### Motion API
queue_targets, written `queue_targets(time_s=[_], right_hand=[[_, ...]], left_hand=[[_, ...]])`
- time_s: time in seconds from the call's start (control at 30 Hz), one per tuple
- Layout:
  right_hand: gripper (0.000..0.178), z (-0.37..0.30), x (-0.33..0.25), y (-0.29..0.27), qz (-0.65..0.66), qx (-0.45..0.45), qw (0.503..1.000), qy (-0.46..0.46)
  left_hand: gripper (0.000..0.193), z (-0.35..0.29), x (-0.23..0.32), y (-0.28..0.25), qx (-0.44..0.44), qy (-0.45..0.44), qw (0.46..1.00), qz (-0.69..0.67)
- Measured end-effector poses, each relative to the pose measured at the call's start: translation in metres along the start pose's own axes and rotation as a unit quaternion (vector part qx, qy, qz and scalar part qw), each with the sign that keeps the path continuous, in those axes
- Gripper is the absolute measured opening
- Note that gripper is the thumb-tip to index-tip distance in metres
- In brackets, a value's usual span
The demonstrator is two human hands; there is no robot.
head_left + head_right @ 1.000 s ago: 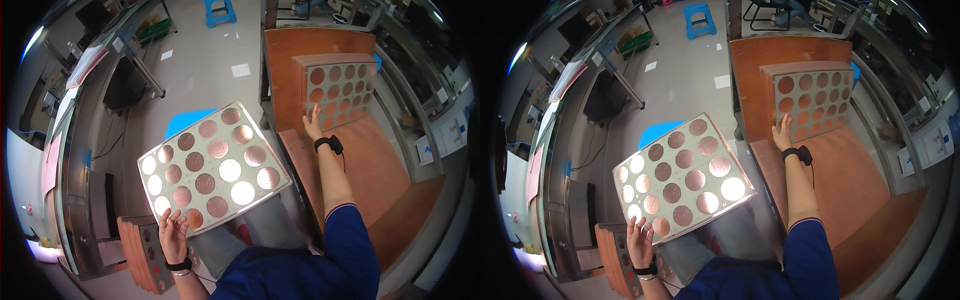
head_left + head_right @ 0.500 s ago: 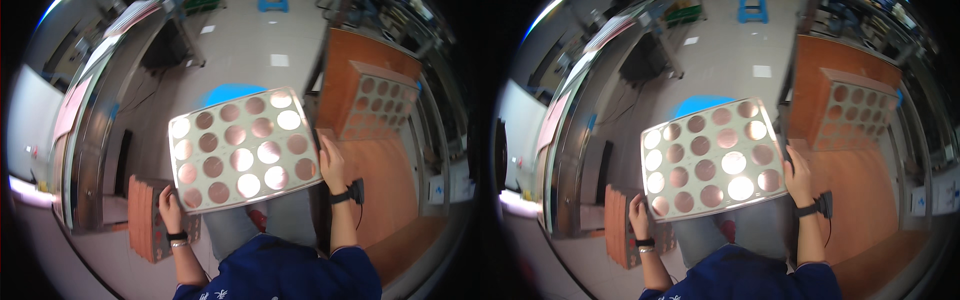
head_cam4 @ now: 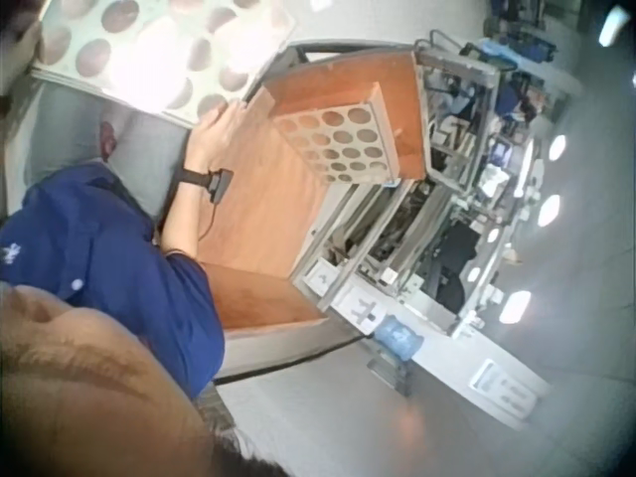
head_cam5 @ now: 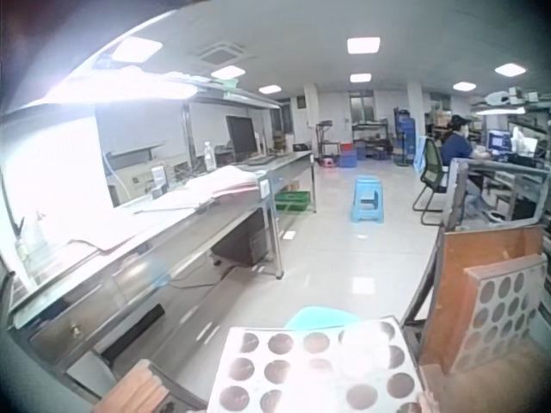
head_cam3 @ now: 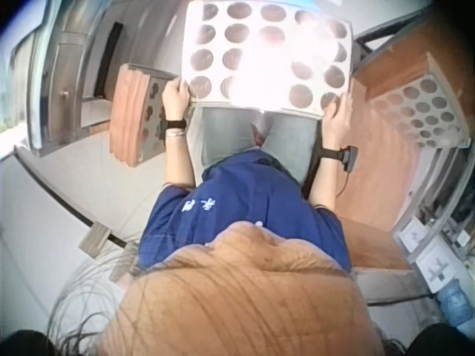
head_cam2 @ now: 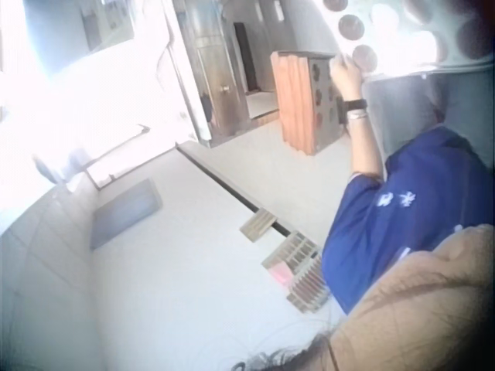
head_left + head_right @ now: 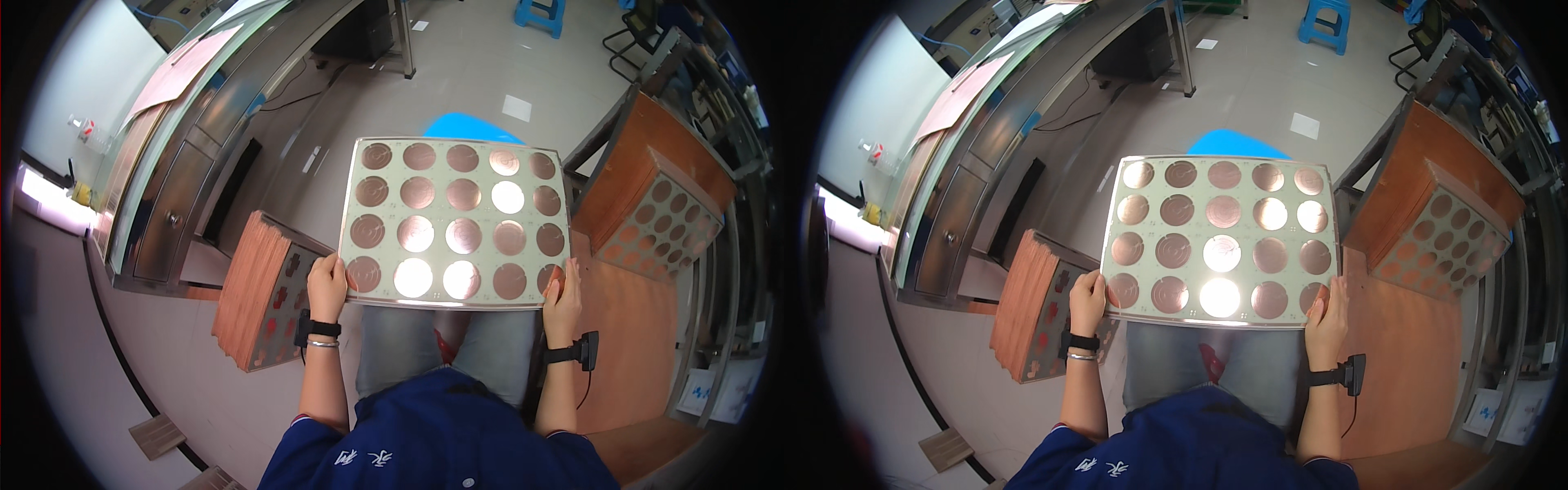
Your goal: Inspecting and flipping circuit board panels for quality control.
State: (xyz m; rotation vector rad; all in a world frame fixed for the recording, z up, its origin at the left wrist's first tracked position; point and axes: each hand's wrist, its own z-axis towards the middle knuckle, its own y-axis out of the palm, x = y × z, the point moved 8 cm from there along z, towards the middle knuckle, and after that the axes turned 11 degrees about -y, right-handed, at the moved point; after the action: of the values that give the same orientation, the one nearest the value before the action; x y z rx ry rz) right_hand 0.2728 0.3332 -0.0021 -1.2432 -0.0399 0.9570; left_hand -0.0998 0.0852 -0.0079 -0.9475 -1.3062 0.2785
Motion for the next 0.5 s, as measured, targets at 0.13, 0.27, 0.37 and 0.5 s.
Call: queue_targets(time_s=[0.13, 0.27, 0.37, 0.5], right_hand=[[0.044, -0.001, -0.005, 0.0, -0.024, -0.016, 1.0, -0.003], [0.043, -0.002, -0.001, 0.002, -0.043, -0.036, 0.998, 0.007], [0.041, -0.004, 0.011, 0.004, 0.037, -0.003, 0.999, -0.008], [0.039, -0.002, 0.016, -0.003, 0.107, -0.008, 0.994, 0.025]], left_hand=[[0.02, -0.001, 0.002, -0.001, 0.004, 0.008, 1.0, 0.02], [0.02, -0.01, 0.015, -0.016, 0.049, 0.063, 0.997, -0.014], [0.023, -0.013, 0.016, -0.026, -0.018, 0.005, 0.99, -0.139], [0.032, -0.033, 0.014, -0.013, -0.191, -0.144, 0.846, -0.477]])
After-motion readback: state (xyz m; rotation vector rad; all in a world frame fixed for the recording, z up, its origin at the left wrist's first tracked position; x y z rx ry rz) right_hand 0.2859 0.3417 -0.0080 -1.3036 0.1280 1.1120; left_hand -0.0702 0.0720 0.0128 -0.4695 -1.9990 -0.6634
